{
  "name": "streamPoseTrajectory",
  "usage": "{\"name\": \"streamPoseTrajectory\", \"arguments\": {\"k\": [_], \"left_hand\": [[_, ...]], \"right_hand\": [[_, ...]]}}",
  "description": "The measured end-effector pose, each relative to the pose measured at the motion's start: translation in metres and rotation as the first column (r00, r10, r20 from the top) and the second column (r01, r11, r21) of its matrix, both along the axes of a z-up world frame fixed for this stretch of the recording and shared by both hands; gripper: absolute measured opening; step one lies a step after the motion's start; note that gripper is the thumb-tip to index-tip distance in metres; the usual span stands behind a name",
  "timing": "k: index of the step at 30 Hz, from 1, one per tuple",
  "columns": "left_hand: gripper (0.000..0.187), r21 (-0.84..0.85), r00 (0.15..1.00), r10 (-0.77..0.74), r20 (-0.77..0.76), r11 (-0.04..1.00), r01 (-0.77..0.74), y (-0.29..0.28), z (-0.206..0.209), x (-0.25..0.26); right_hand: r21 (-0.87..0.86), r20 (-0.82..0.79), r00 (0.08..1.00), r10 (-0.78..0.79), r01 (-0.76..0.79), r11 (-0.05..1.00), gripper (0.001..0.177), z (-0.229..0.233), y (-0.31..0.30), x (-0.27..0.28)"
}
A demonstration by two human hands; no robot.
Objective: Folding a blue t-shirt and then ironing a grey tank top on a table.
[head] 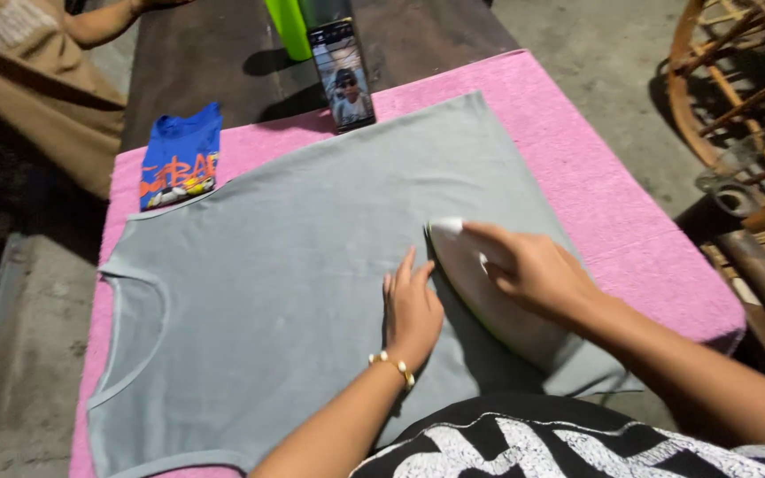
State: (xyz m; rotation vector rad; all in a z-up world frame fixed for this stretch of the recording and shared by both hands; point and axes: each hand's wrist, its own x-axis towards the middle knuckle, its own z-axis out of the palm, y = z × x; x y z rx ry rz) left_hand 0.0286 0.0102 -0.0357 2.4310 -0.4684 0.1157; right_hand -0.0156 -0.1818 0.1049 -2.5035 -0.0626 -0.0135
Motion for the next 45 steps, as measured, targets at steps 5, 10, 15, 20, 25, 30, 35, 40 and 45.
{"name": "streamPoseTrajectory", "arguments": {"k": [5,10,15,20,25,30,35,40,45], "left_hand": [[0.048,-0.041,0.990,0.142,-0.010,0.989,-0.142,0.013,-0.003,0.078],[0.055,0.268,0.981,0.191,0.017,0.945,-0.189,0.034,-0.010,0.125],[0.061,0.399,0.991,0.072,0.111,0.910,-0.111,0.045,-0.008,0.118],[0.060,0.394,0.990,0.105,0.091,0.909,-0.133,0.043,0.005,0.107],[0.060,0.406,0.992,0.098,0.075,0.906,-0.120,0.041,0.017,0.105],[0.060,0.392,0.992,0.100,0.078,0.912,-0.123,0.041,0.014,0.104],[0.060,0.370,0.990,0.111,0.092,0.919,-0.138,0.042,0.015,0.105],[0.060,0.386,0.990,0.103,0.095,0.913,-0.131,0.042,0.015,0.106],[0.060,0.385,0.993,0.101,0.066,0.915,-0.119,0.041,0.018,0.105]], "right_hand": [[-0.120,0.140,0.989,0.045,-0.028,0.992,0.070,0.004,0.025,0.068],[-0.189,0.131,0.991,-0.016,0.041,0.981,0.069,-0.017,0.035,0.105],[-0.224,0.043,0.996,-0.075,0.083,0.971,0.068,-0.015,0.018,0.130],[-0.229,0.057,0.983,-0.177,0.185,0.956,0.071,-0.022,-0.020,0.179],[-0.274,-0.009,0.970,-0.242,0.230,0.934,0.075,-0.018,-0.028,0.162],[-0.268,-0.032,0.976,-0.214,0.198,0.943,0.077,-0.012,-0.039,0.152],[-0.266,0.025,0.969,-0.248,0.245,0.932,0.073,-0.030,-0.065,0.205],[-0.275,0.023,0.946,-0.323,0.317,0.908,0.077,-0.026,-0.084,0.236],[-0.288,0.011,0.936,-0.351,0.339,0.896,0.079,-0.035,-0.102,0.234]]}}
